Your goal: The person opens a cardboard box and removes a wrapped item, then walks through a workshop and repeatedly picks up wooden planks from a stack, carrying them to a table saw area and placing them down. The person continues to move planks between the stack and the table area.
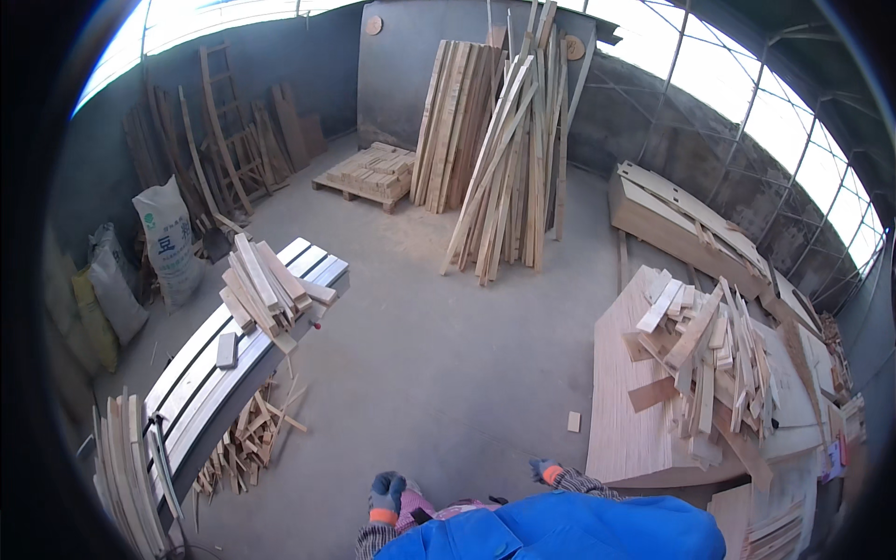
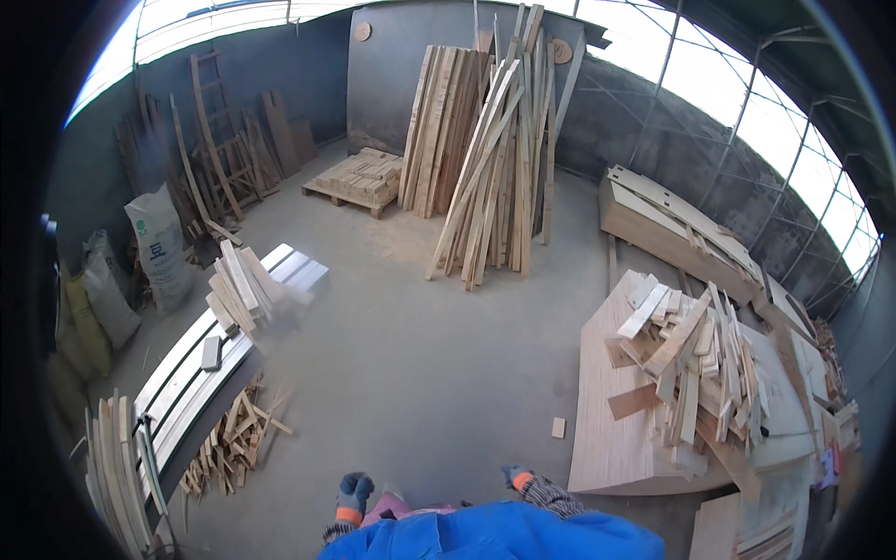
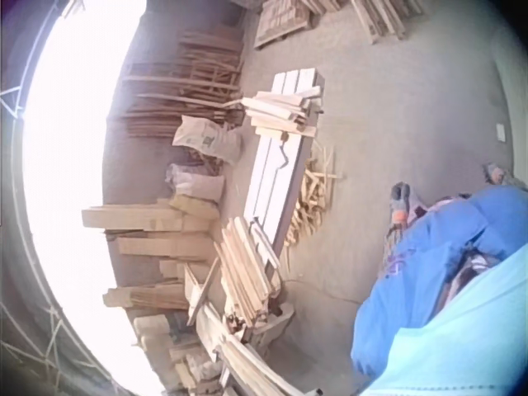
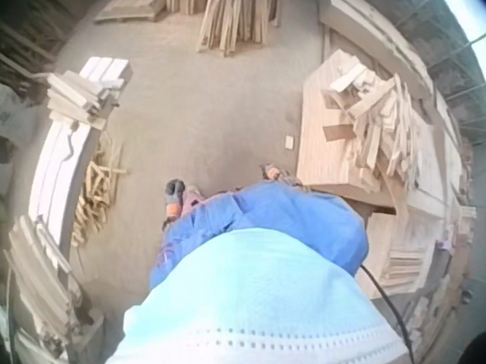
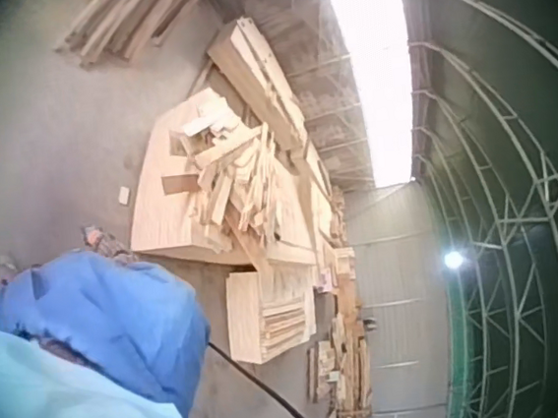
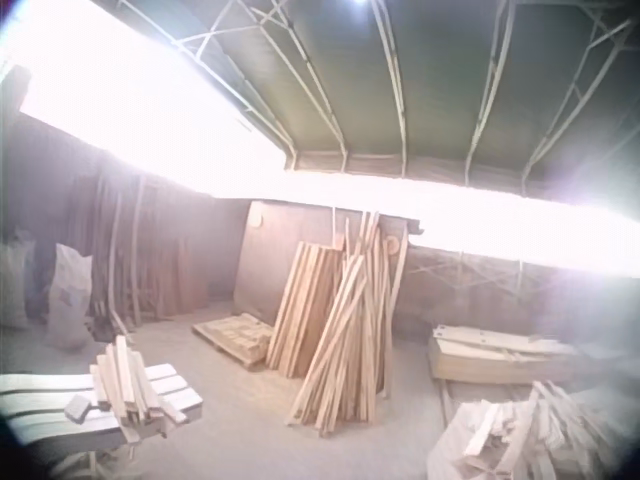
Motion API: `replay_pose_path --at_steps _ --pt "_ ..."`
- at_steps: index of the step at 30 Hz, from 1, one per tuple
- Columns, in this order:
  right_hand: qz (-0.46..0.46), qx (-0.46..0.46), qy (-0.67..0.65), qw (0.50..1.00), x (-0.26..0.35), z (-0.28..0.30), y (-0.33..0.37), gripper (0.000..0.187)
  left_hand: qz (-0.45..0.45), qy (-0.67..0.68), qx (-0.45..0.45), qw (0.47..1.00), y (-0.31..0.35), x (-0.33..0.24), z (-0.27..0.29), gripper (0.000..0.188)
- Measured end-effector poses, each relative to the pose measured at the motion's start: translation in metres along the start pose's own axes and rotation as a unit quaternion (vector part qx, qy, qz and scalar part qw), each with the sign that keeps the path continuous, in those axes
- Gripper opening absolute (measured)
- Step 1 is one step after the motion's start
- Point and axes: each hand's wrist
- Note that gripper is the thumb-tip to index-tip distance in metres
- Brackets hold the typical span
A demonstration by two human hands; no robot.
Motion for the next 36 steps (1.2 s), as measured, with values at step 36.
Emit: replay_pose_path --at_steps 36 --pt "0.419 -0.009 -0.023 0.908 0.864 -0.062 -0.384 0.022 0.025 0.028 -0.091 0.995 -0.839 0.045 -0.116 0.019"
Point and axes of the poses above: each hand's wrist, its own y-axis away from the middle knuckle, its own z-axis out of the back of the hand, x = y × z, and after that the axes turned 13 degrees about -z, right-handed
